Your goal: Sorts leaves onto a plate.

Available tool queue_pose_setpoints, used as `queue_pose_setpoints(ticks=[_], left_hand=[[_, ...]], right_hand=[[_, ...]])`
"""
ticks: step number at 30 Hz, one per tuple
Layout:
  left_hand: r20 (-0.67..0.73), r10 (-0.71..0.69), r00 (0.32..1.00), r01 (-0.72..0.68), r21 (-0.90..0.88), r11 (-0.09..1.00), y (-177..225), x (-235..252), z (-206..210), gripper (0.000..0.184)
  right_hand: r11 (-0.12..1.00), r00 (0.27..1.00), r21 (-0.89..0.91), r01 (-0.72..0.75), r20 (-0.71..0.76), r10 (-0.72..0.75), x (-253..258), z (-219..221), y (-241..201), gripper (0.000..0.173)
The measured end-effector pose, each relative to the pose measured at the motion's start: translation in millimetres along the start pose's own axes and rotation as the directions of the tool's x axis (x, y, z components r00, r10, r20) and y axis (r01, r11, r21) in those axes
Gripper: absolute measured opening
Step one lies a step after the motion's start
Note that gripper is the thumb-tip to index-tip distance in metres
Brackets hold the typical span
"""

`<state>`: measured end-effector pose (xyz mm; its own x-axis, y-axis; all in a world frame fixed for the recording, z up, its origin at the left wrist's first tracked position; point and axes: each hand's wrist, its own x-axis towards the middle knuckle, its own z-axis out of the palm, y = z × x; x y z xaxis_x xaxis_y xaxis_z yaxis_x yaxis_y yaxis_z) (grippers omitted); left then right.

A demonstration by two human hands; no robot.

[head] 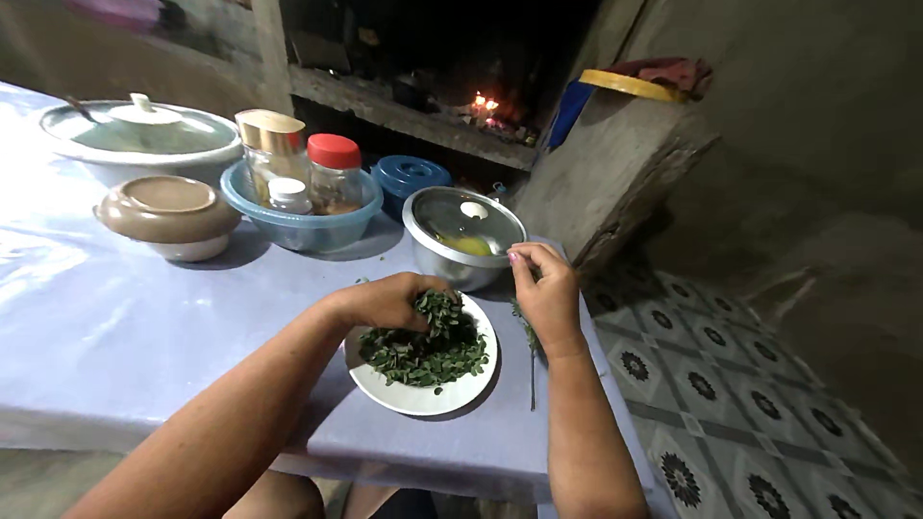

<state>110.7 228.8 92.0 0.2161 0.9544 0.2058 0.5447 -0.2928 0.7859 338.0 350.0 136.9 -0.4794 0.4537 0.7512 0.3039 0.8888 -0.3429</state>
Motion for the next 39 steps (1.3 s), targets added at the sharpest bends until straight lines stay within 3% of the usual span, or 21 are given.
queue_pose_setpoints(ticks=[5,9,15,22,25,30,39], left_hand=[[-0.039,0.039,0.998,-0.048,-0.266,0.963,4,-3,-4,0.050],[0.017,0.025,1.000,-0.017,-0.373,0.928,5,-4,-4,0.049],[0.011,0.043,0.999,-0.040,-0.218,0.975,1,-3,-7,0.032],[-0.023,-0.044,0.999,0.045,0.020,0.999,3,-12,-30,0.019],[-0.046,-0.060,0.997,0.064,0.084,0.994,3,-12,-32,0.016],[-0.065,-0.076,0.995,0.092,0.287,0.954,-5,-10,-28,0.011],[-0.088,-0.205,0.975,0.215,0.606,0.765,-24,1,-12,0.009]], right_hand=[[1.000,1.000,0.004,0.023,0.014,-0.023,-2,-1,-5,0.016],[1.000,0.999,-0.005,0.019,0.032,-0.019,-1,0,-4,0.016],[1.000,0.994,-0.031,0.001,0.107,0.002,-2,0,-5,0.015],[0.999,0.960,-0.034,-0.028,0.277,0.036,-3,4,-6,0.011],[0.995,0.886,0.044,-0.085,0.460,0.056,-4,5,-7,0.009],[0.981,0.736,0.184,-0.056,0.672,-0.084,-8,13,-13,0.020],[0.993,0.581,-0.056,0.107,0.814,-0.016,-20,38,-34,0.030]])
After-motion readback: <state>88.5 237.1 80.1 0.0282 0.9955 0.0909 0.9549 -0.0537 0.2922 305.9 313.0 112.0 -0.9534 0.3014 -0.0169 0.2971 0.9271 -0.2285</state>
